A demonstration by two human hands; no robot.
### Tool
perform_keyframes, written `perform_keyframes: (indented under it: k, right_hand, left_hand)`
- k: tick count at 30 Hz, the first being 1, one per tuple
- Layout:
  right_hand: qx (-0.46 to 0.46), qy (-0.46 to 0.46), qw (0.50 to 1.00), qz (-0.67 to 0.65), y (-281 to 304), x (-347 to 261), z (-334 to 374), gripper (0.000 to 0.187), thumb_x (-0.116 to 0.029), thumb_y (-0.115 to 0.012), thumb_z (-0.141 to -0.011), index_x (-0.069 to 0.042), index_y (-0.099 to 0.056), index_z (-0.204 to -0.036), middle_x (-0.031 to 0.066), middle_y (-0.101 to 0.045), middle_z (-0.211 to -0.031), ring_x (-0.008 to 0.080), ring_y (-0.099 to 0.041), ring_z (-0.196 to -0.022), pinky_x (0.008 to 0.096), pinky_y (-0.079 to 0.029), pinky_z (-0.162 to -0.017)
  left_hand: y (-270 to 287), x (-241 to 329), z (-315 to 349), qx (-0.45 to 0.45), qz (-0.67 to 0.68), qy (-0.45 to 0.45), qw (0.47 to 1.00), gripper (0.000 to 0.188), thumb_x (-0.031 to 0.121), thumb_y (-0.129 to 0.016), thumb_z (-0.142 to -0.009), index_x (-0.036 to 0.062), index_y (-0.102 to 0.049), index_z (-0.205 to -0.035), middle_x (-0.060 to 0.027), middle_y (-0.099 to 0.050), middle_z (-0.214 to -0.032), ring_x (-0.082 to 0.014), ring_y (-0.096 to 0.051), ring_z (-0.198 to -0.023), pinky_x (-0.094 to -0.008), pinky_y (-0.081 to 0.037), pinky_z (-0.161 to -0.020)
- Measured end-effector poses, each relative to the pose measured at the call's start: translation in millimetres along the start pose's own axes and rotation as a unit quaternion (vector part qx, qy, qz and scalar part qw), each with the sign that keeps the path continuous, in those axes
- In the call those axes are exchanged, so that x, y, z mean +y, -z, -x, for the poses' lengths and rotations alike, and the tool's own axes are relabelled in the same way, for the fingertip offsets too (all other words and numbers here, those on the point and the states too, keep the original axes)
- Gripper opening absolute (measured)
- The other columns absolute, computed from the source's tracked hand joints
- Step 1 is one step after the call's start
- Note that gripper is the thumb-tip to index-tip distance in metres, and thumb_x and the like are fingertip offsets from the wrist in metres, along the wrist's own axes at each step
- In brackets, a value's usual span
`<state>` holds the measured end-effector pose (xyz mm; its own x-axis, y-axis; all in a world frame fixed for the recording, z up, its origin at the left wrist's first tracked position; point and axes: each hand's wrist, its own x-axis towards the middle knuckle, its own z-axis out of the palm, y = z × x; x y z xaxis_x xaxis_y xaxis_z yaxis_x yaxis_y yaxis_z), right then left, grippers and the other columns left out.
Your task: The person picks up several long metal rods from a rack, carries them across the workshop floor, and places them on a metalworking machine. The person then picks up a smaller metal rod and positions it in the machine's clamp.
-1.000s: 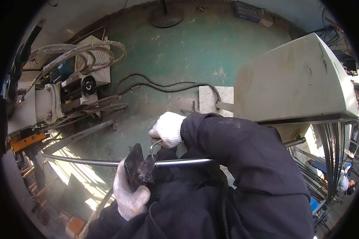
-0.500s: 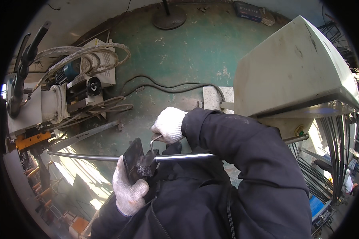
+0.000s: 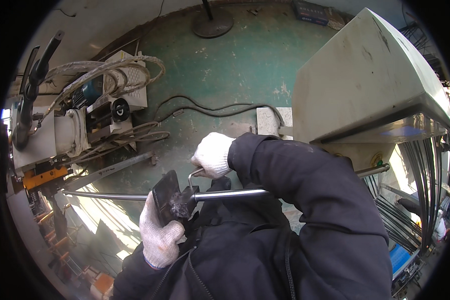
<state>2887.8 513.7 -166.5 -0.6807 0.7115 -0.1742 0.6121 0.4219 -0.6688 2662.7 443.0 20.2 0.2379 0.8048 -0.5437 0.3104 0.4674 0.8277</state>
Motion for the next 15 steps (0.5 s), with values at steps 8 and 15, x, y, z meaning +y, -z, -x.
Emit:
perform_keyframes:
  k: [8,15]
  right_hand:
    - [-0.004,-0.002,1.0,0.01,0,0,1,0.03,-0.043,-0.08,-0.095,-0.013,-0.083,-0.099,0.0153,-0.079,-0.085,0.0423,-0.079,-0.085,0.0539,-0.061,-0.078]
    - [0.001,-0.002,1.0,0.007,0,0,2,0.032,-0.043,-0.079,-0.095,-0.011,-0.081,-0.095,0.0163,-0.078,-0.084,0.0429,-0.078,-0.084,0.0543,-0.061,-0.076]
  left_hand:
    - [-4,7,-3,-0.001,0.023,-0.01,1.0,0.075,-0.003,-0.058,-0.074,-0.0067,-0.057,-0.149,-0.01,-0.067,-0.126,-0.018,-0.062,-0.112,-0.031,-0.051,-0.106]
    - [-3,10,-3,-0.012,0.01,-0.006,1.0,0.073,-0.002,-0.057,-0.074,-0.0066,-0.058,-0.147,-0.0109,-0.066,-0.128,-0.0178,-0.062,-0.115,-0.0316,-0.051,-0.107]
